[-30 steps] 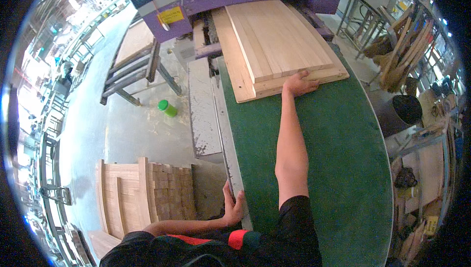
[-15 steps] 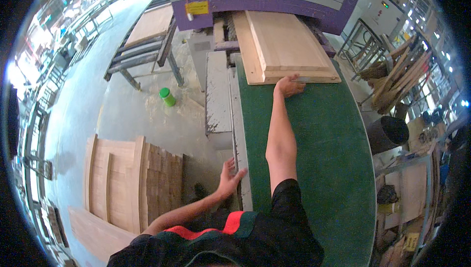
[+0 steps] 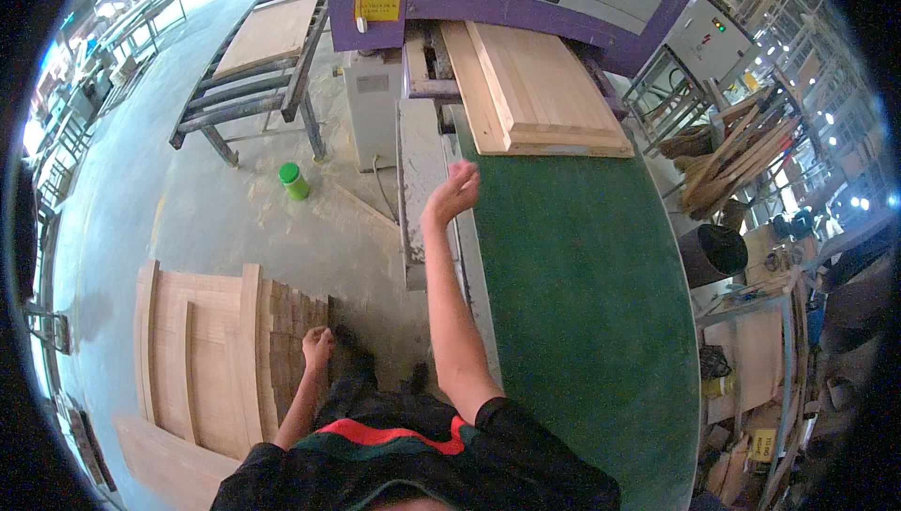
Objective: The person repeatedly picks up wooden planks and panels from a nearby stack and feeds them one by one into a woodworking machine. The person handles each piece by hand, aligns it on the conveyor, and lets the machine process it before retrieving the next piece.
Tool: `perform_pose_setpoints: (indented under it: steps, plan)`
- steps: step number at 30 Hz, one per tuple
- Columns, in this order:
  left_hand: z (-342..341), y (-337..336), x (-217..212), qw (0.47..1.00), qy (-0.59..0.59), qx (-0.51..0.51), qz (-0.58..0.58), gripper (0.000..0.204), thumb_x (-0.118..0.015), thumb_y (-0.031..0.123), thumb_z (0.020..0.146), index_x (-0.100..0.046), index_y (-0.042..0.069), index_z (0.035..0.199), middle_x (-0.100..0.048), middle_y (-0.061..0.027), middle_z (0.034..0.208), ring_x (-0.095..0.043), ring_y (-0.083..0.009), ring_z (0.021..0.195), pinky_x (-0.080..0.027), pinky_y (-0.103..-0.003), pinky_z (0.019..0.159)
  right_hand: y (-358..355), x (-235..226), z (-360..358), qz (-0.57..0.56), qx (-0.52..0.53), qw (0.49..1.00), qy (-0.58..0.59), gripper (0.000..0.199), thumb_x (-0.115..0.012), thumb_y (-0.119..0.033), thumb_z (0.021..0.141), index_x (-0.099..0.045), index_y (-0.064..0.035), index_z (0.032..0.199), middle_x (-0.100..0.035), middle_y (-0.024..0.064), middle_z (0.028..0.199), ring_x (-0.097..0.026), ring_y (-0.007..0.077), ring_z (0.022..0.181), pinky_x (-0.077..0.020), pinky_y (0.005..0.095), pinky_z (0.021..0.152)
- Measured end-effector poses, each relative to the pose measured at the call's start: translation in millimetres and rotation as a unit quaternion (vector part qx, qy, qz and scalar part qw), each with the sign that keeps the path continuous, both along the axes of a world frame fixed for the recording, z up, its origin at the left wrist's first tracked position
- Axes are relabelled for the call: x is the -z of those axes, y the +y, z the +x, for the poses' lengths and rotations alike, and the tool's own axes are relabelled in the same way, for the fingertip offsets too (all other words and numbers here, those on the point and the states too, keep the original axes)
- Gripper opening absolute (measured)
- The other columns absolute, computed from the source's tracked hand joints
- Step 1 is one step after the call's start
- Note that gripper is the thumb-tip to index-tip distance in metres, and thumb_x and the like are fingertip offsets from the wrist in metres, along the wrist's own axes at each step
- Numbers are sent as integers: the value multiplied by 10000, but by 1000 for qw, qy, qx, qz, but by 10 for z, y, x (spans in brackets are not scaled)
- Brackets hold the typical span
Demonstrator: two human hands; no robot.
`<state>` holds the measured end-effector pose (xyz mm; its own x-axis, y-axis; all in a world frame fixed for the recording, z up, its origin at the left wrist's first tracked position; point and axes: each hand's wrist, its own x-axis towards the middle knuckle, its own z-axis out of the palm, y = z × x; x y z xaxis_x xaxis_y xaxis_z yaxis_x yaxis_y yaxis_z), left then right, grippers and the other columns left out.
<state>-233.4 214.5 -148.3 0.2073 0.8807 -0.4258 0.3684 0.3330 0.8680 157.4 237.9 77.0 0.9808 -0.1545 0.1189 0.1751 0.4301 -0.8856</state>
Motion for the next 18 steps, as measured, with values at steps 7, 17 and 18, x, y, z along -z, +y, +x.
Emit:
perform_pose_setpoints:
  steps: [7,17,18]
  plan:
    - [-264,561,605,998,46,23,-30,296,-660,191,817,-631,-18,1024,-677,-131,797,-639,-172,612,-521,-304,579,1004,341,-1237,-111,-181,974,-75,251,-520,-221,955,-588,13,893,-582,44,712,-544,98,624,-443,246,570]
    - [-549,2028,-305,956,81,31,281,273,-645,153,821,-603,3,1045,-645,-175,932,-624,-295,887,-498,-391,789,2432,1138,-2201,-323,-309,886,-126,208,-611,-216,877,-608,-12,831,-639,63,657,-620,136,600,-480,282,568]
    - [-603,2162,-364,945,116,36,304,310,-652,155,807,-590,6,1072,-622,-186,991,-590,-317,951,-476,-411,827,2568,1207,-2245,-363,-308,864,-167,207,-613,-221,872,-610,-18,828,-652,57,671,-628,132,605,-483,277,569]
